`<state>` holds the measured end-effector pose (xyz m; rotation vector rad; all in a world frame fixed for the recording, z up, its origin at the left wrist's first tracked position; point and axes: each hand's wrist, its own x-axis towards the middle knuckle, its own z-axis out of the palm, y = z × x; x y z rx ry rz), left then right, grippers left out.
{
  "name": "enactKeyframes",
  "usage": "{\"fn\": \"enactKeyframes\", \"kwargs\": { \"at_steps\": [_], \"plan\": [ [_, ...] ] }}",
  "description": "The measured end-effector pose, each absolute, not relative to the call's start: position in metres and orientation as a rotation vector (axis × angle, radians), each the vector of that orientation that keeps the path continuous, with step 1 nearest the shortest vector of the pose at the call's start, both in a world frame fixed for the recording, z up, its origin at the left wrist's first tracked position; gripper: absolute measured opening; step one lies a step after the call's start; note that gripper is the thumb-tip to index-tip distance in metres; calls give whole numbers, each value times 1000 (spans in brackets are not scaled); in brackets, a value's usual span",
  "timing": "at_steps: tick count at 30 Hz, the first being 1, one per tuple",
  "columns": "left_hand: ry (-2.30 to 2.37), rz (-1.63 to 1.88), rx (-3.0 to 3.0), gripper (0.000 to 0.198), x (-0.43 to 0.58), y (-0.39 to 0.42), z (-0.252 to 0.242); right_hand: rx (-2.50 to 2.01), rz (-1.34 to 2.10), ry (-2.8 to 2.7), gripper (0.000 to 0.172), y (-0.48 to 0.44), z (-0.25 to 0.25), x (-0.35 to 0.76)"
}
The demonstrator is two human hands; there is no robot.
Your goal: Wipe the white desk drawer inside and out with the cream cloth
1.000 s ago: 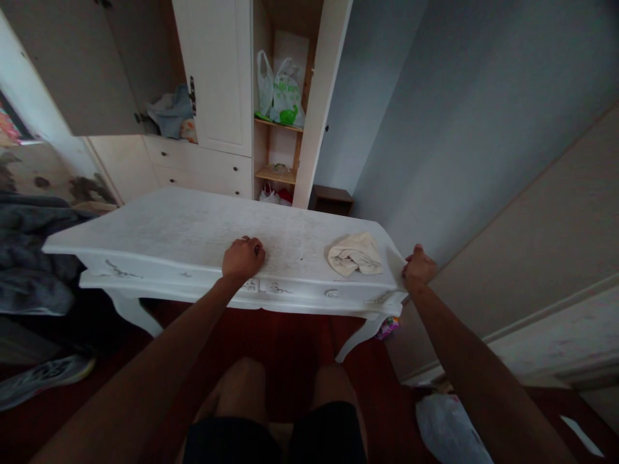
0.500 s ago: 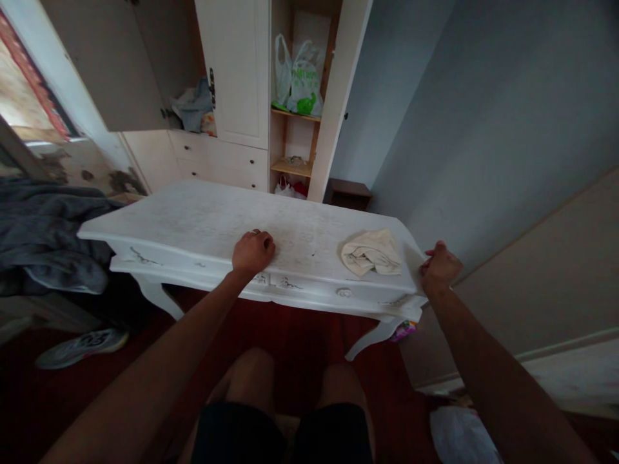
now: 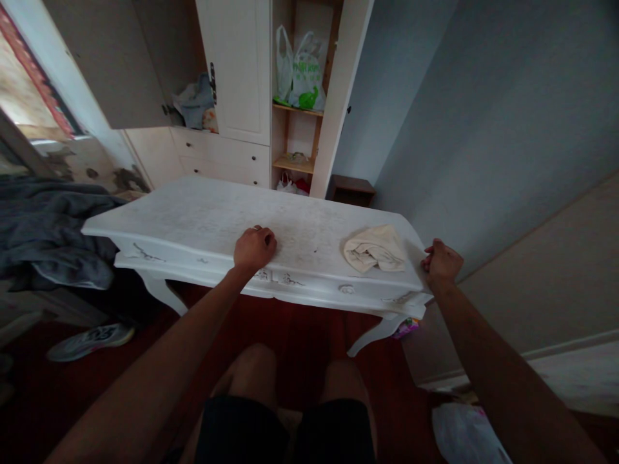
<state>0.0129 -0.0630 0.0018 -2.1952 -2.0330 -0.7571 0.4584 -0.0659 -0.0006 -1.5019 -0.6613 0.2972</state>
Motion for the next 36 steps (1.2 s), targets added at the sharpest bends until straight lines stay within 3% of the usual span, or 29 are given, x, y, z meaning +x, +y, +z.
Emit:
{"fn": "enactKeyframes", "kwargs": {
  "at_steps": [10,14,19,24,27,36],
  "plan": [
    [-2024,-942,-2191,33,11,-59,-1,-1498,293,-698,34,-66,-3,462],
    [-2175,-1289,-2155,38,4,-52,-1,-1485,294,-711,34,-66,-5,463],
    [-2149,-1877,-2111,16,-7,-45,-2,-1464,275,-738,33,-65,-7,465],
    [-2266,-2272,-1917,21,-8,-46,1,-1380,242,-687,19,-61,-9,468],
    [-2249,-2366,-1901,18,-8,-45,0,-1372,228,-673,12,-56,-12,474],
    [-1795,-2544,-2063,17,-23,-42,-11,-1411,232,-705,14,-52,-18,480]
  ]
}}
